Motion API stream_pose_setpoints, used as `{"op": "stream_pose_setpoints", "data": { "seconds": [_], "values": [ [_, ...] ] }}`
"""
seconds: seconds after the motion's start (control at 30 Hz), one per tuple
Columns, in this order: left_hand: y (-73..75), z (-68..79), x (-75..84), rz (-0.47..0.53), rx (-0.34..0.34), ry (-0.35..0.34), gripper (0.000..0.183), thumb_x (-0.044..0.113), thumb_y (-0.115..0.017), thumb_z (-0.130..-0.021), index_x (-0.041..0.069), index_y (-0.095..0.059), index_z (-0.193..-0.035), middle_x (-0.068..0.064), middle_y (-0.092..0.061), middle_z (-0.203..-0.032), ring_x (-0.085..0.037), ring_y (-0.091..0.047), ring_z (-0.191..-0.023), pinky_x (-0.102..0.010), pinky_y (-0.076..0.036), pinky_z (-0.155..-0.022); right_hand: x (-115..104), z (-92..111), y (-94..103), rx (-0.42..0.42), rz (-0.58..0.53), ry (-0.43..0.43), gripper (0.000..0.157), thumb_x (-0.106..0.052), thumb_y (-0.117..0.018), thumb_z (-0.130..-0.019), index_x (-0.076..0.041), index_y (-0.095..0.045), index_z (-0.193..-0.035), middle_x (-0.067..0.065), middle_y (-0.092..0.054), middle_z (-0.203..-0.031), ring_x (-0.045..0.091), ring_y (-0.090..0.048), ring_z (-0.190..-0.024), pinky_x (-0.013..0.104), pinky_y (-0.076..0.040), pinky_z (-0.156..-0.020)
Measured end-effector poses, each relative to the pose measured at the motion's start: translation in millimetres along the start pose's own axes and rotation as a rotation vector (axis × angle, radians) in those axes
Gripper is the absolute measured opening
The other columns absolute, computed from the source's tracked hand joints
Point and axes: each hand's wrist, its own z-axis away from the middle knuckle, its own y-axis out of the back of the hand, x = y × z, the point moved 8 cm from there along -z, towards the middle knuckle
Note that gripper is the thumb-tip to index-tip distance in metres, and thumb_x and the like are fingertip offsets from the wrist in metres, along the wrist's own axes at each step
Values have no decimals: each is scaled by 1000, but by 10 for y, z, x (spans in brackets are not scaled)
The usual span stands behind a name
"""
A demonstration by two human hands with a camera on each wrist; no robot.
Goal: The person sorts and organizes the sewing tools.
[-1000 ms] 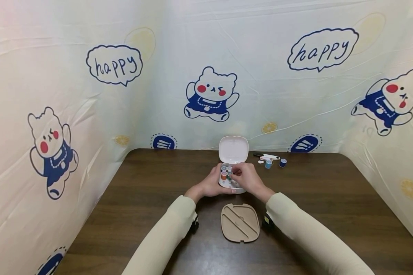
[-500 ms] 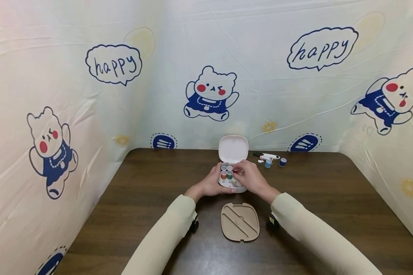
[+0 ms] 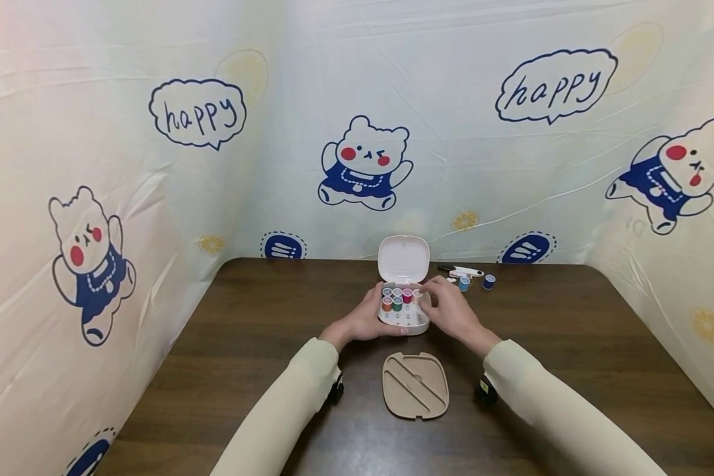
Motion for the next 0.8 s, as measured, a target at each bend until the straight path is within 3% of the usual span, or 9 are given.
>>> {"op": "stream_pose_setpoints", "data": {
  "seconds": [0.43, 0.67, 0.8],
  "values": [
    [-51, -77, -161, 15, 10, 15, 121, 48, -91, -74, 14, -13, -160, -15, -33, -149, -25, -40, -133, -43, -34, -114, 245, 100, 85, 31, 15, -12, 19, -12, -76, -91, 0, -73, -106, 14, -67, -105, 33, -65, -102, 51, -52, -91],
    [-10, -22, -20, 15, 20, -15, 117, 41, -90, -77, 8, -14, -159, -18, -33, -149, -27, -38, -135, -44, -33, -115, 417, 184, 142, 42, 28, -25, 24, -12, -75, -91, 4, -71, -109, 19, -67, -110, 37, -64, -104, 52, -51, -92],
    [22, 10, 34, 17, 11, 7, 122, 42, -90, -77, 4, -10, -161, -21, -29, -154, -30, -36, -139, -44, -30, -117, 534, 217, 189, 47, 36, -81, 26, -11, -75, -91, 5, -70, -110, 22, -65, -111, 39, -64, -103, 53, -52, -91]
  ]
}}
